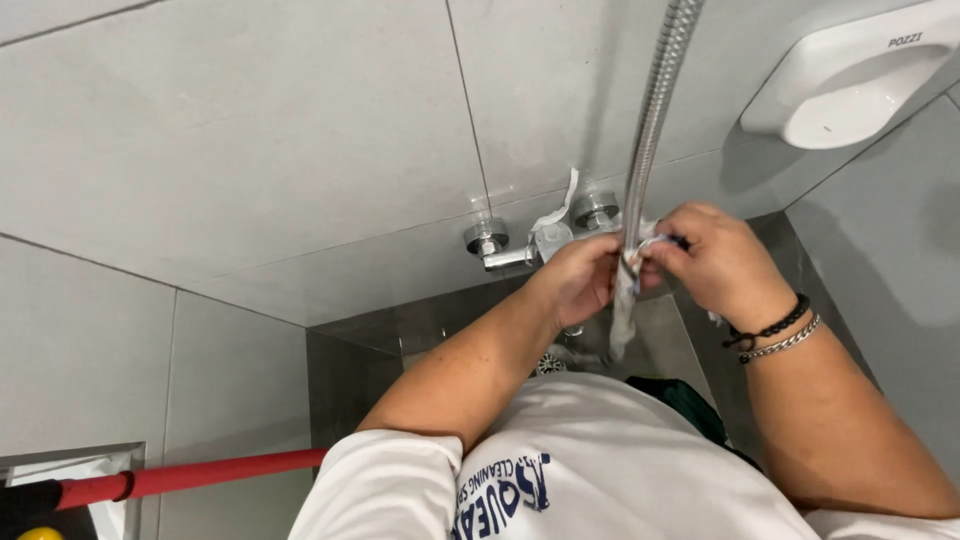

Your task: Removing protective tape from a shower hose and cleaning the faucet fixture.

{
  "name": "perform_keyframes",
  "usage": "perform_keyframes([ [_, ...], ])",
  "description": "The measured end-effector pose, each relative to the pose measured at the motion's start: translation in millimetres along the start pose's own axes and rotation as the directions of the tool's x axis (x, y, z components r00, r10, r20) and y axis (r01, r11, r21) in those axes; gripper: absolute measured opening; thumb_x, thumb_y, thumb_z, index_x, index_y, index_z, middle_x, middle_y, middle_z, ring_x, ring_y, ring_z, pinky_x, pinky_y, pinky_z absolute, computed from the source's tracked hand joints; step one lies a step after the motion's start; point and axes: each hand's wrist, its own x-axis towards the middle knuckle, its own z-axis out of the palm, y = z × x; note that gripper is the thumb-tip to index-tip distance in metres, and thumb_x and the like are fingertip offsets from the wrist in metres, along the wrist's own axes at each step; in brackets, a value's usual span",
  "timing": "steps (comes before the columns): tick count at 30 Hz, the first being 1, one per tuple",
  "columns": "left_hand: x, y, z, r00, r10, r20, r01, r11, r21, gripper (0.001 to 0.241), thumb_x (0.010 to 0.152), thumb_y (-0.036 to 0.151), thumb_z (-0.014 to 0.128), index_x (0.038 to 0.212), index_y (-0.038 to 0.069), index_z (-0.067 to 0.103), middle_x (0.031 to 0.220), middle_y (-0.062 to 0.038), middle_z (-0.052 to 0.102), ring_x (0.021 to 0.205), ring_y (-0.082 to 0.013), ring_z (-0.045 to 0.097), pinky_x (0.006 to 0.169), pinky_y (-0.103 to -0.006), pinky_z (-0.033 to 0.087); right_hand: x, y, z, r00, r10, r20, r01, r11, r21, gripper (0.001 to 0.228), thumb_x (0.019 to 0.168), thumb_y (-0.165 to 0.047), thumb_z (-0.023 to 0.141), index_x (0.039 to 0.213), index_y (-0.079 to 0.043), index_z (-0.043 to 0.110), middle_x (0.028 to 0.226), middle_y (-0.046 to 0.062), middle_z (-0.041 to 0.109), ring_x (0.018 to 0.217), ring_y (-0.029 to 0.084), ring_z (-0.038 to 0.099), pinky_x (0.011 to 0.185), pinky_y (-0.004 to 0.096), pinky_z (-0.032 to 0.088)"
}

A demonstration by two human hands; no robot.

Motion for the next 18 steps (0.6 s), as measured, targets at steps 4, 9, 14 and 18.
perform_keyframes([
  [4,13,-25,-19,0.997,0.059,0.044,-0.072,0.903,0.424,0.038,0.096,0.009,0.061,0.133,0.002,0.064,0.102,-0.011,0.060,0.085,-0.0236,0.056,0.069,-0.0363,0.046,-16,-4,-18,0.970,-0.073,-0.233,0.027,0.981,-0.194,0.018,0.090,-0.014,0.078,0.095,0.000,0.069,0.112,0.014,0.070,0.085,0.034,0.068,0.074,0.041,0.056],
  [9,4,-23,35,0.978,0.201,-0.062,-0.045,0.489,0.871,0.031,0.095,0.019,0.069,0.123,0.006,0.067,0.112,-0.009,0.074,0.100,-0.0203,0.068,0.088,-0.0335,0.055,-31,-17,-44,0.958,0.286,-0.027,-0.277,0.897,-0.345,0.020,0.088,-0.021,0.082,0.088,-0.002,0.075,0.086,0.017,0.071,0.071,0.028,0.066,0.064,0.039,0.054],
  [14,5,-61,24,0.854,0.499,0.152,-0.293,0.218,0.931,0.039,0.087,0.022,0.074,0.122,0.009,0.065,0.112,-0.009,0.074,0.102,-0.0212,0.071,0.089,-0.0348,0.057,-49,13,-32,0.899,0.007,0.438,-0.200,0.896,0.396,0.062,0.087,-0.018,0.076,0.146,-0.009,0.059,0.124,0.008,0.074,0.069,0.017,0.061,0.063,0.030,0.055],
  [18,6,-73,20,0.895,0.442,0.066,-0.367,0.641,0.674,0.035,0.099,0.030,0.068,0.126,0.008,0.064,0.115,-0.007,0.072,0.108,-0.0176,0.070,0.094,-0.0332,0.056,-48,36,-55,0.919,-0.141,0.368,-0.164,0.712,0.683,0.057,0.089,-0.003,0.067,0.144,-0.005,0.053,0.139,0.013,0.067,0.082,0.018,0.065,0.069,0.030,0.057],
])
